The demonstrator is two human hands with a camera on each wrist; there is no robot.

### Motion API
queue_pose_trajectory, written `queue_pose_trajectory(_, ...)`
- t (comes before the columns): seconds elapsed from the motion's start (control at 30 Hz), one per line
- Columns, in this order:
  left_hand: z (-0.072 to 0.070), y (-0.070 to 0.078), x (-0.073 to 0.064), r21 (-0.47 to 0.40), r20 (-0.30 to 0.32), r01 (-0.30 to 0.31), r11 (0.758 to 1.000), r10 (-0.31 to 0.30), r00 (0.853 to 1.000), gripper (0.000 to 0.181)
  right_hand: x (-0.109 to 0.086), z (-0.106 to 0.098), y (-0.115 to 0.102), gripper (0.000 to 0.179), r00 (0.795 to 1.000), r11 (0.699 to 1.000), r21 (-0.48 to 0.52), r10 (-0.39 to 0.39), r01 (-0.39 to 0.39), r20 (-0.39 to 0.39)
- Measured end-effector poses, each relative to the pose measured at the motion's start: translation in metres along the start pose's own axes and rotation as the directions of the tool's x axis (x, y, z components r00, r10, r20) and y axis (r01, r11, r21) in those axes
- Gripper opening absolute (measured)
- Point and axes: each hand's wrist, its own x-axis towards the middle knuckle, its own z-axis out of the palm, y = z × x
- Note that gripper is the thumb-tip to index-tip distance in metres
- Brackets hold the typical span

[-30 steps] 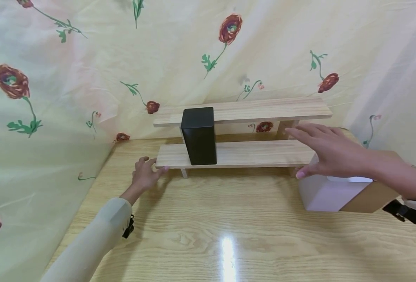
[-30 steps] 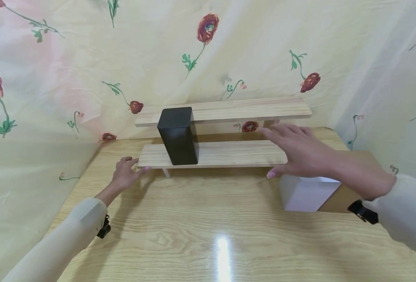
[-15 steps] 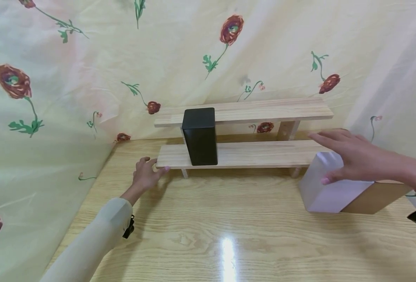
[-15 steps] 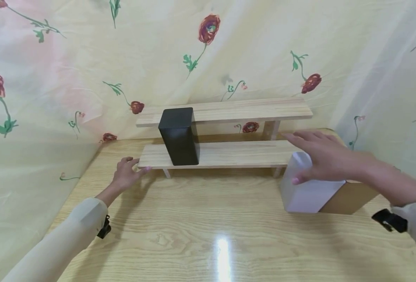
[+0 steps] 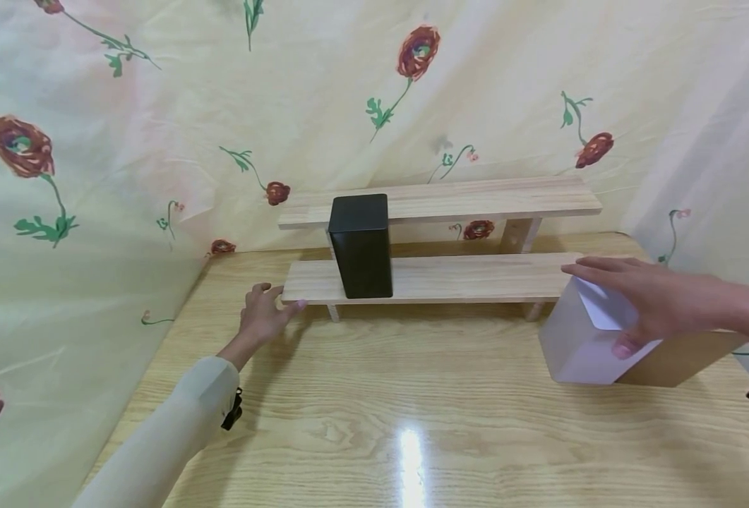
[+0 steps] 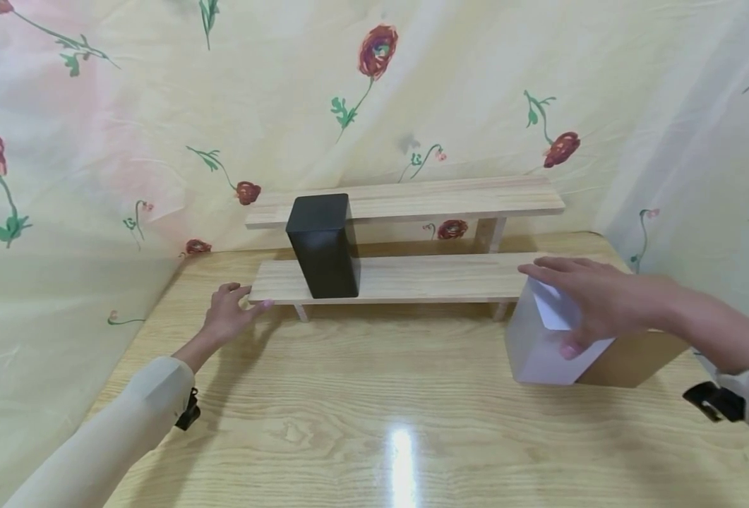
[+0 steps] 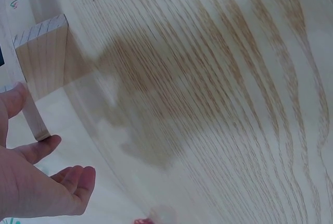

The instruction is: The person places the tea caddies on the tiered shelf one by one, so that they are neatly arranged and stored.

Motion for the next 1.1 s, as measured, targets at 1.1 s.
queue_pose_trajectory(1.1, 0.004, -0.002, -0.005, 0.007, -0.016, -0.026, 1.0, 0.026, 1.0, 0.074, -0.008, 0.019, 0.009, 0.098, 0.983, 0.992, -0.118, -0.062, 0.042, -0.173)
